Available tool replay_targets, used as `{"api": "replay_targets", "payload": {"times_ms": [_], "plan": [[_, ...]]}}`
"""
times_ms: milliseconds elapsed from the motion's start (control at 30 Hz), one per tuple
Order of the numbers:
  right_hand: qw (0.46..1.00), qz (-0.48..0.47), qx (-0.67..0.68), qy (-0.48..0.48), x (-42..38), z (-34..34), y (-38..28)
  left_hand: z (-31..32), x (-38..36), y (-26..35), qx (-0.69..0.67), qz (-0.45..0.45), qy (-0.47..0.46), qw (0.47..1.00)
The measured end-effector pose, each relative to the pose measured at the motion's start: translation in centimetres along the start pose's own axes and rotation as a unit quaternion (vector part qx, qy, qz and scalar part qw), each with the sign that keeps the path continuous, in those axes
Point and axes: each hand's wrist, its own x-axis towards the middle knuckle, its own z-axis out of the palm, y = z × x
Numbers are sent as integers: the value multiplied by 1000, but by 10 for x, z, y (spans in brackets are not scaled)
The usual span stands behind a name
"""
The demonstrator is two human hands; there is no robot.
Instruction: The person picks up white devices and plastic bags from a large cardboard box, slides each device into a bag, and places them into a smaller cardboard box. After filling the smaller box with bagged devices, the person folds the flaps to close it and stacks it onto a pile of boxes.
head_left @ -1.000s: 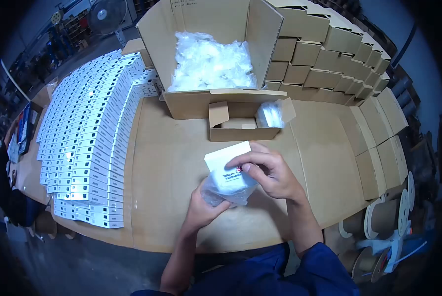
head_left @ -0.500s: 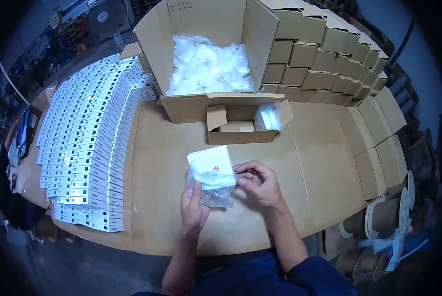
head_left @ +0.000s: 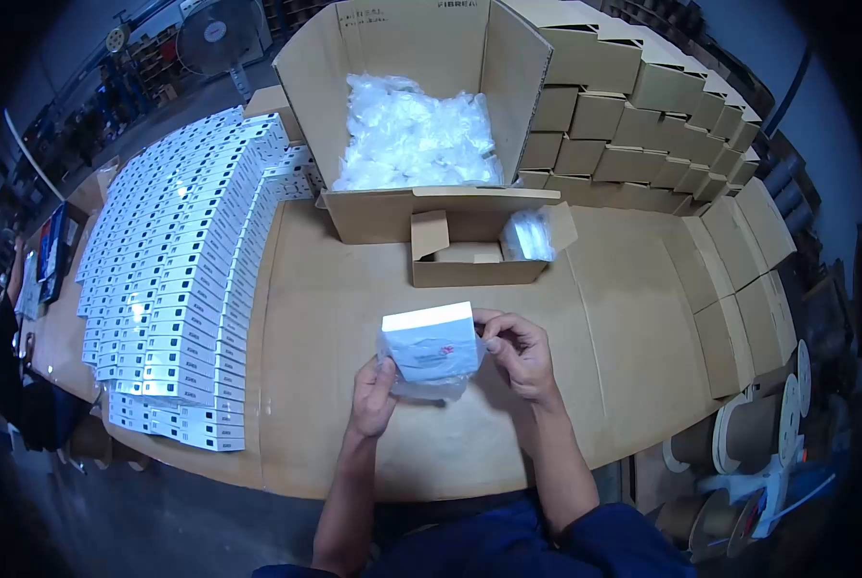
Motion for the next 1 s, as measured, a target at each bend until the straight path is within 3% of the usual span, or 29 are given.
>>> {"api": "replay_targets", "payload": {"times_ms": [200,400,600,733,867,967,1000], "plan": [[998,1,-13,-64,7,-8,-7,4,6,2,5,-12,-10,1000],[998,17,-15,-52,9,-13,-12,7,5,2,51,-11,14,999],[997,59,-34,-32,11,-3,-20,23,11,1,14,9,79,997],[994,-14,-97,-39,10,-3,-17,27,4,6,60,31,88,994],[998,47,-27,-15,14,-1,-18,32,5,2,-5,72,121,990],[997,36,65,31,8,12,-9,51,14,4,-69,69,170,981],[982,12,189,22,7,21,-9,56,15,6,-90,64,181,977]]}}
